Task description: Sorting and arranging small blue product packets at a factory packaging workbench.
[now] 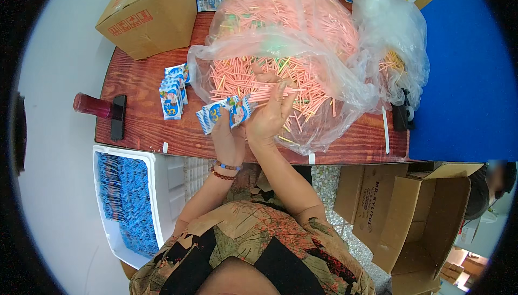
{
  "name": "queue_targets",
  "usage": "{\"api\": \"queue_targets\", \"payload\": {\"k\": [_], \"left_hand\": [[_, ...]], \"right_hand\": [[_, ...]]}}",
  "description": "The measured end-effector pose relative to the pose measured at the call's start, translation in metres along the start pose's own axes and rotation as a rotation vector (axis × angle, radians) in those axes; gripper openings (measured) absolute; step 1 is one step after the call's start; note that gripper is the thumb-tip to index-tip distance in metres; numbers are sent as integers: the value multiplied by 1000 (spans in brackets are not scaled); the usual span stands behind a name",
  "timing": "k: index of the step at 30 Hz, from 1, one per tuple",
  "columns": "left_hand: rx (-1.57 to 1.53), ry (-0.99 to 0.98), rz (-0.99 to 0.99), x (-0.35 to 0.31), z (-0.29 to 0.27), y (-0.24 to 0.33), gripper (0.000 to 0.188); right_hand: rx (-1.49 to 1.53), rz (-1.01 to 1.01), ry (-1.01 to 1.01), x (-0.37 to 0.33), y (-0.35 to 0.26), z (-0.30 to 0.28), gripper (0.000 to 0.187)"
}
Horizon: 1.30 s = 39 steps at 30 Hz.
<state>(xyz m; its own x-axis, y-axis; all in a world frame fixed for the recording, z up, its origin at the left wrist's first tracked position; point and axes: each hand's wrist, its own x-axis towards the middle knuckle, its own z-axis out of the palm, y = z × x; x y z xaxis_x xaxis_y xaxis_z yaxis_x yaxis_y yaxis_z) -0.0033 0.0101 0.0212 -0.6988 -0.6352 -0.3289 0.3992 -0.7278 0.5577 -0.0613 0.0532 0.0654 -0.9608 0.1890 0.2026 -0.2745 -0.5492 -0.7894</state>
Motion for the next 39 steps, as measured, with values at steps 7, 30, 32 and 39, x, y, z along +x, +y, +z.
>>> {"api": "queue_targets", "payload": {"k": [7, 30, 32, 39], "left_hand": [[-25, 7, -12, -8, 13, 3, 15], [-215, -205, -175, 26, -18, -2, 24], [-267, -211, -186, 30, -24, -1, 26], [-257, -318, -147, 30, -25, 11, 34]], "right_hand": [[30, -28, -51, -6, 3, -2, 16], [-400, 126, -569, -7, -7, 2, 36], [-238, 176, -493, -5, -2, -4, 37], [-527, 240, -623, -4, -3, -17, 30]]}}
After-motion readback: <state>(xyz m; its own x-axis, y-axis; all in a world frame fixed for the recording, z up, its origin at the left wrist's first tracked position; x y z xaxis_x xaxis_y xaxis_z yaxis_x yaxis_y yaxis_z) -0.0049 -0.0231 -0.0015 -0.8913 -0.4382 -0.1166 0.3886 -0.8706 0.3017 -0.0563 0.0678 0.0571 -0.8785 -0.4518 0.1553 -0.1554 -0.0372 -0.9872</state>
